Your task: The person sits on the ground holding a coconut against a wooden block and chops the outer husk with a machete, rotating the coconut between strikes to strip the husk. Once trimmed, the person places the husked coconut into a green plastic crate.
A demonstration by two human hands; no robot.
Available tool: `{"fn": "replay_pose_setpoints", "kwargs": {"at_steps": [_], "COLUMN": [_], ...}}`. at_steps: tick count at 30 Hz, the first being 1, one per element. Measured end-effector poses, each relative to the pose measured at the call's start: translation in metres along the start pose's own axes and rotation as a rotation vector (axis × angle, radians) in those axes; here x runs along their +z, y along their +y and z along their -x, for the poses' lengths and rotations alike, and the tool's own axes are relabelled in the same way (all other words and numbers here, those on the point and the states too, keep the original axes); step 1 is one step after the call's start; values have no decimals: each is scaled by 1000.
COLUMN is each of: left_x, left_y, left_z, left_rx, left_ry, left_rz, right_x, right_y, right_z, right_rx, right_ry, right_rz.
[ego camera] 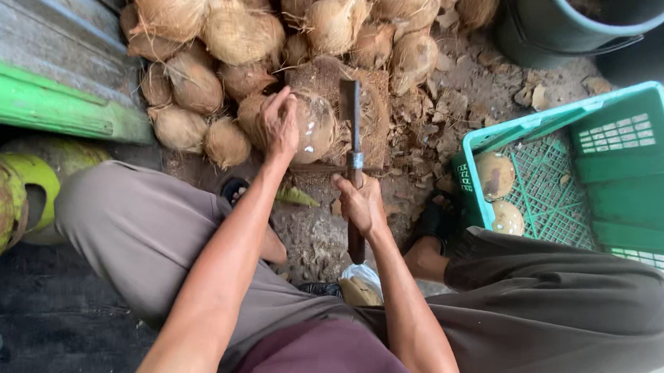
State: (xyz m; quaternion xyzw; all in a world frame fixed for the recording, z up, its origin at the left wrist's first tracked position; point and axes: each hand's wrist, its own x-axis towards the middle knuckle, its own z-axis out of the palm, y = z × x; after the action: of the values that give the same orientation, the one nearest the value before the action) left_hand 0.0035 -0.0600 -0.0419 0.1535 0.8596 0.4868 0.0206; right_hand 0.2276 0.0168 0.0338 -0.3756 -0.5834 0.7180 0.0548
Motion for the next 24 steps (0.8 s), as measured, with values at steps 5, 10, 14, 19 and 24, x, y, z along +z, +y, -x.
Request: {"fn": "replay_pose_setpoints", "kwargs": {"at_steps": [5, 10, 14, 19, 24], "left_x": [8, 7, 2, -7, -8], "left_y": [7, 7, 7, 8, 12], "left_z": [9, 8, 13, 19, 21], "left_rx": [-29, -36, -43, 138, 51], "left_ry": [41, 56, 82, 74, 42], "left_rz": [70, -63, -88, -98, -87], "right_x": [-2, 21, 18, -1, 4], "right_y": [4, 29, 24, -9, -4], "right_z": [-5, -26, -28, -10, -5], "right_rx": [-263, 41, 114, 228, -170], "right_ry": [93, 53, -7, -106, 123], "right_rz": [-76, 183, 184, -64, 59]}}
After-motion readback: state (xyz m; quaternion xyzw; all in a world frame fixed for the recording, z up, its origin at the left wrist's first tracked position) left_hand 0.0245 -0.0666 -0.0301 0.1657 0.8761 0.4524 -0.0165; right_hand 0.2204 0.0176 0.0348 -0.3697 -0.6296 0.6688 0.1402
